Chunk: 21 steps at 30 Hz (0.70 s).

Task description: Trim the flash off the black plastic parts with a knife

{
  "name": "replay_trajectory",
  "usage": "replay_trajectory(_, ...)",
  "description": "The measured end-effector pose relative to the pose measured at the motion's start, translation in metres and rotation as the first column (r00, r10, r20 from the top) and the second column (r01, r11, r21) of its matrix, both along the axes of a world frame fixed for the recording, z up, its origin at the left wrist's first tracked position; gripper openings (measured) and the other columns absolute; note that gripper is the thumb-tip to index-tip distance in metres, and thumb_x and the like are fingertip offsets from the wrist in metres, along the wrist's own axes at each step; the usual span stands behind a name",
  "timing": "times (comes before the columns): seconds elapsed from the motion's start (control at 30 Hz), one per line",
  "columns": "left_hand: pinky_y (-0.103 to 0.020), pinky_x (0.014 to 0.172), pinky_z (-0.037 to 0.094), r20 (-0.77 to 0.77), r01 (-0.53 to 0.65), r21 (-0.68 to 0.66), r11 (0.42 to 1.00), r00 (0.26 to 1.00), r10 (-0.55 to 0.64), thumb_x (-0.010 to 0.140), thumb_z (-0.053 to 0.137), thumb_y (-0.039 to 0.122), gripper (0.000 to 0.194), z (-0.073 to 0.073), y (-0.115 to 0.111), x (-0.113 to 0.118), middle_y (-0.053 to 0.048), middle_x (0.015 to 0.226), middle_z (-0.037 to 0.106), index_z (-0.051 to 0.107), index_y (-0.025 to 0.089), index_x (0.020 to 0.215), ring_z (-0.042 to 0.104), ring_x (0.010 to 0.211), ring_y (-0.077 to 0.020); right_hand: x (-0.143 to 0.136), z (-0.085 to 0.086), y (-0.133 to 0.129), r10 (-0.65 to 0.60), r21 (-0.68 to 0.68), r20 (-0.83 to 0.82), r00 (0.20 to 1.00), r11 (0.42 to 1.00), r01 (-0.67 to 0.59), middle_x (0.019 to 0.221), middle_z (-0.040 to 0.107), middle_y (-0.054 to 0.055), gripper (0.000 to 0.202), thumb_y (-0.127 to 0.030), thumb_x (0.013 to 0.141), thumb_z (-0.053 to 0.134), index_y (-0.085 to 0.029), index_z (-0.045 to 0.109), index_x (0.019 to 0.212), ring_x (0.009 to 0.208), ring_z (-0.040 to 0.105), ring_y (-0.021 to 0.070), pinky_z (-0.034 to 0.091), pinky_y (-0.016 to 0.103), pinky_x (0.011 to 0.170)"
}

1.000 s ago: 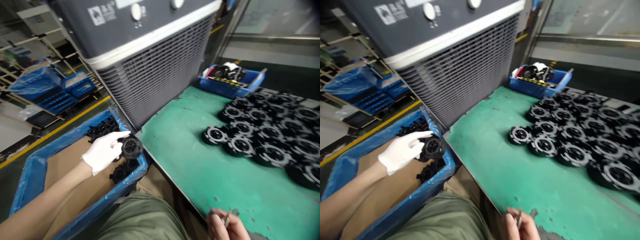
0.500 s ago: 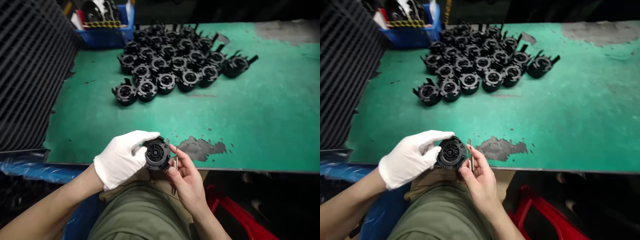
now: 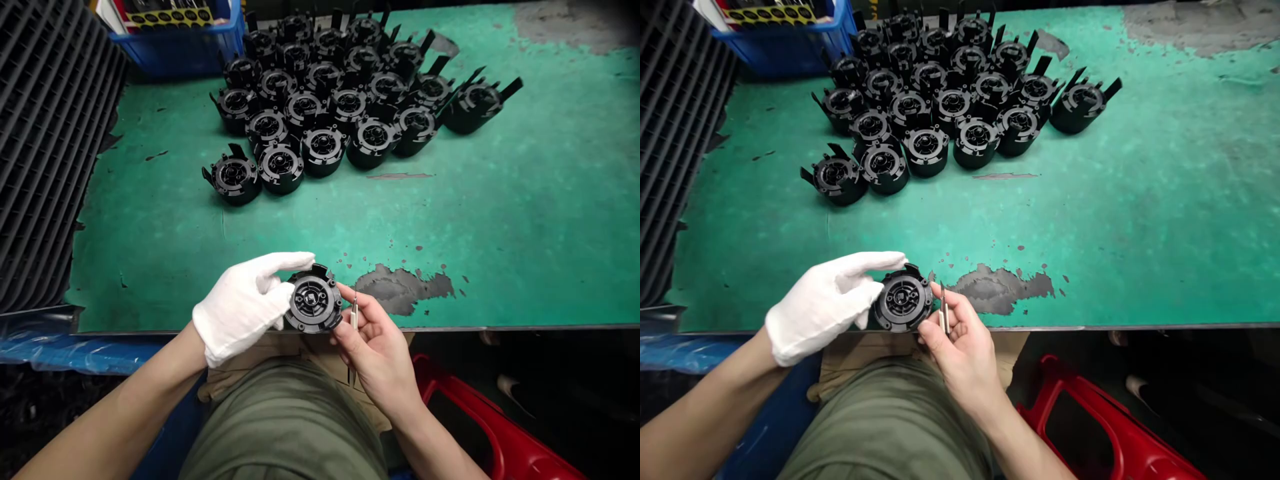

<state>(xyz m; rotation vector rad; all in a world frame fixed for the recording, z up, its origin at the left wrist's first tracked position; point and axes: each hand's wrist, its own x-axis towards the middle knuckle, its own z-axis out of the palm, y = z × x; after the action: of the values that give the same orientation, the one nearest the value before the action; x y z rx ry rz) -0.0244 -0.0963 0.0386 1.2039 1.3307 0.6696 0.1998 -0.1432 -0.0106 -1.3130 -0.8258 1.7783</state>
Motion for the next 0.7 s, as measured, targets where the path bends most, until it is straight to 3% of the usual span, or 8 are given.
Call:
replay_trajectory(0.13, -0.027, 0.053, 0.056, -0.19, 0.018, 0.162, 0.987, 0.982, 0.014, 0.102, 0.065, 0.04, 0.046, -0.011, -0.007, 0.001, -0.005, 0.095, 0.079, 0.067, 0.024, 0.145, 0.058, 0.053, -0.0111, 0.013, -0.004, 0.001, 0.102, 0.113, 0.178, 0.979, 0.986, -0.124, 0.088, 0.068, 0.002, 0.057, -0.05, 0.104, 0.07, -0.025, 0.06, 0.154, 0.065, 0.06, 0.0129, 0.052, 0.025, 0.053)
replay_trajectory(0.2, -0.03, 0.063, 0.061, -0.317, 0.105, 0.298, 0.949, 0.949, -0.005, 0.099, 0.071, 0.05, 0.057, -0.02, -0.012, -0.001, -0.008, 0.113, 0.078, 0.062, 0.026, 0.149, 0.063, 0.062, -0.0125, 0.026, -0.003, 0.005, 0.14, 0.256, 0.35, 0.926, 0.937, -0.238, 0.099, 0.072, 0.005, 0.049, -0.042, 0.11, 0.06, -0.026, 0.058, 0.157, 0.072, 0.065, 0.0145, 0.06, 0.029, 0.066)
replay_trajectory(0.3, -0.045, 0.093, 0.065, -0.461, 0.293, 0.487, 0.823, 0.887, -0.043, 0.077, 0.082, 0.081, 0.108, -0.037, -0.016, -0.007, -0.019, 0.151, 0.063, 0.046, 0.025, 0.162, 0.075, 0.104, -0.0286, 0.048, 0.003, 0.018, 0.078, 0.476, 0.632, 0.771, 0.746, -0.465, 0.11, 0.073, 0.009, 0.049, -0.027, 0.111, 0.056, -0.024, 0.055, 0.16, 0.091, 0.07, 0.0187, 0.063, 0.035, 0.085)
replay_trajectory(0.37, -0.055, 0.11, 0.058, -0.533, 0.383, 0.551, 0.742, 0.845, -0.04, 0.063, 0.081, 0.093, 0.132, -0.047, -0.015, -0.011, -0.023, 0.156, 0.058, 0.038, 0.023, 0.166, 0.067, 0.131, -0.0416, 0.059, 0.009, 0.029, 0.032, 0.519, 0.747, 0.664, 0.596, -0.613, 0.119, 0.075, 0.011, 0.055, -0.02, 0.11, 0.056, -0.022, 0.049, 0.165, 0.101, 0.072, 0.0202, 0.062, 0.034, 0.09)
replay_trajectory(0.47, -0.059, 0.115, 0.052, -0.594, 0.452, 0.513, 0.73, 0.801, -0.078, 0.06, 0.084, 0.092, 0.133, -0.057, -0.012, -0.013, -0.021, 0.148, 0.064, 0.04, 0.022, 0.164, 0.065, 0.134, -0.0456, 0.067, 0.016, 0.043, -0.03, 0.486, 0.849, 0.528, 0.437, -0.757, 0.132, 0.075, 0.013, 0.054, -0.019, 0.11, 0.057, -0.02, 0.047, 0.163, 0.111, 0.075, 0.0221, 0.062, 0.034, 0.092)
replay_trajectory(0.6, -0.058, 0.11, 0.053, -0.605, 0.472, 0.444, 0.761, 0.785, -0.133, 0.061, 0.087, 0.088, 0.122, -0.062, -0.007, -0.01, -0.018, 0.138, 0.071, 0.048, 0.025, 0.158, 0.069, 0.125, -0.0444, 0.065, 0.025, 0.053, -0.125, 0.374, 0.927, 0.353, 0.286, -0.882, 0.114, 0.08, 0.011, 0.034, -0.018, 0.112, 0.052, -0.018, 0.061, 0.145, 0.095, 0.076, 0.0218, 0.06, 0.032, 0.075)
replay_trajectory(0.7, -0.055, 0.106, 0.055, -0.603, 0.468, 0.448, 0.762, 0.787, -0.129, 0.07, 0.082, 0.087, 0.109, -0.061, -0.003, -0.006, -0.018, 0.132, 0.074, 0.052, 0.025, 0.155, 0.072, 0.12, -0.0423, 0.061, 0.031, 0.057, -0.186, 0.336, 0.935, 0.302, 0.19, -0.923, 0.099, 0.078, 0.009, 0.031, -0.013, 0.111, 0.048, -0.015, 0.063, 0.139, 0.084, 0.071, 0.0202, 0.054, 0.031, 0.066)
